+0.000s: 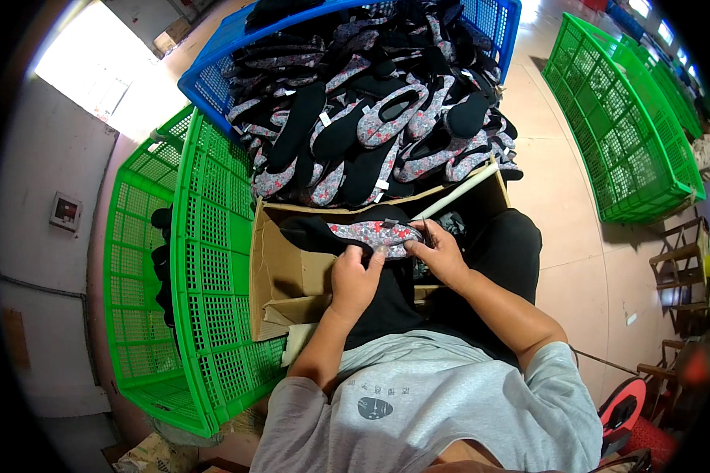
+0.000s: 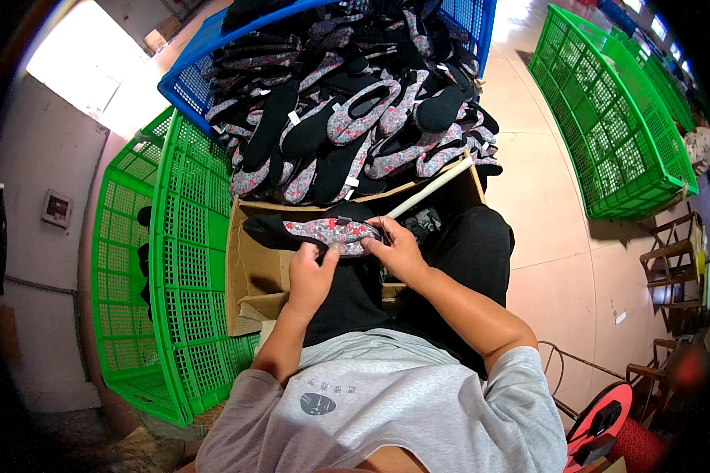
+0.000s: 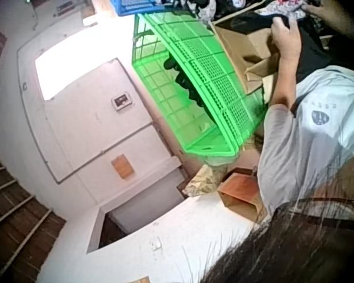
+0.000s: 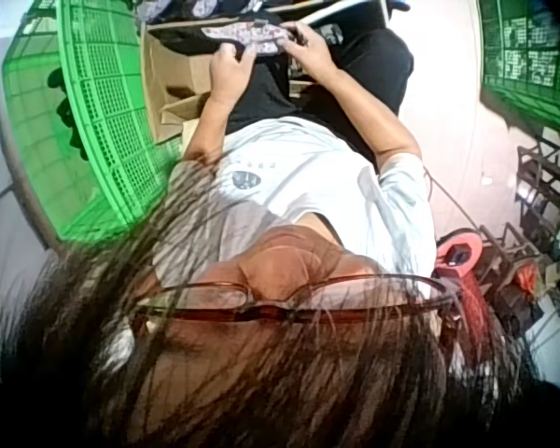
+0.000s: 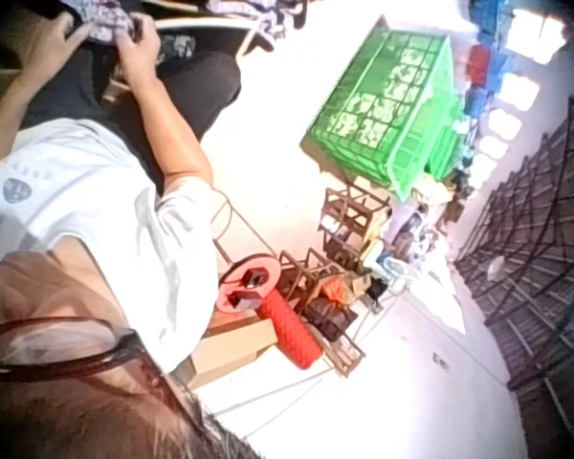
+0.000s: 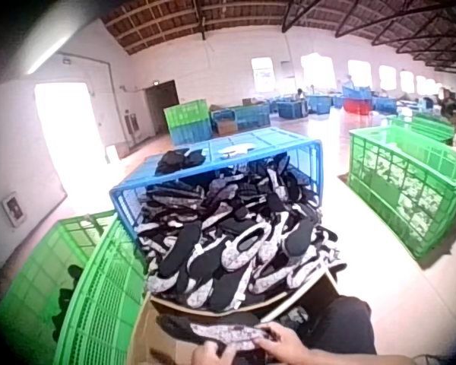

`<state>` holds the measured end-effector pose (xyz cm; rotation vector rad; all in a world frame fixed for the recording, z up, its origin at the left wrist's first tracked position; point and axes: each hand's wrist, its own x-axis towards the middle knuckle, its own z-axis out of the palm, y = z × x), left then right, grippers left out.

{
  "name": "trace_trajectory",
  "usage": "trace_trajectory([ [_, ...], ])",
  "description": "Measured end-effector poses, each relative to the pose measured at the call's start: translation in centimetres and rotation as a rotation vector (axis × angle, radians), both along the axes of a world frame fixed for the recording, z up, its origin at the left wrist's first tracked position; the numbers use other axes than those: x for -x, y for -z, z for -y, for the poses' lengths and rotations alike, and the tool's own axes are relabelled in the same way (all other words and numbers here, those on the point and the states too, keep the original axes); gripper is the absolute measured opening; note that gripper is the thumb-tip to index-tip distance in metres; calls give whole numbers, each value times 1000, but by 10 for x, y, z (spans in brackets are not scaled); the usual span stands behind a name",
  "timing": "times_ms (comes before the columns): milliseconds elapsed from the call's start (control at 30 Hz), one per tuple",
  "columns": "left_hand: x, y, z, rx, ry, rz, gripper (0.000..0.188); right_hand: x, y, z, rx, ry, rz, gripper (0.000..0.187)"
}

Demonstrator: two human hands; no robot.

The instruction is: The person sits on the floor and sews the insole to the upper of a slipper using a needle and thread. They pull the thread through the fabric repeatedly to secure the parts together. The person handles multiple slippers from a blue crate, sewing them one by one.

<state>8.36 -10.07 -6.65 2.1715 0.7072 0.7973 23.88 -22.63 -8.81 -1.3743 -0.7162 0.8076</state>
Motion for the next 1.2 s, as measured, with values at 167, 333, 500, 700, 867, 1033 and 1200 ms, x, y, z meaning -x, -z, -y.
trace_trajectory([
  [167, 1, -12, -15, 75, 26, -80, 38, -1, 1, -1, -3, 27, -12, 28],
  [333, 17, -32, -46, 1202, -12, 502, 9, -3, 7, -6, -180, 79, -240, 24],
  [500, 27, -30, -70, 1718, 78, 614, 31, -8, 15, -7, -139, 81, -312, 21],
  [700, 28, -21, -75, 1892, 198, 625, 34, -5, 15, -6, -142, 57, -325, 18],
  [867, 25, -20, -74, 1870, 192, 602, 32, -6, 15, -6, -132, 74, -316, 18],
  [1033, 24, -16, -75, 1871, 165, 618, 31, -4, 11, -6, -95, 55, -330, 17],
  [1200, 22, -26, -64, 1679, -70, 800, 32, -3, 15, -6, -79, 2, -321, 22],
])
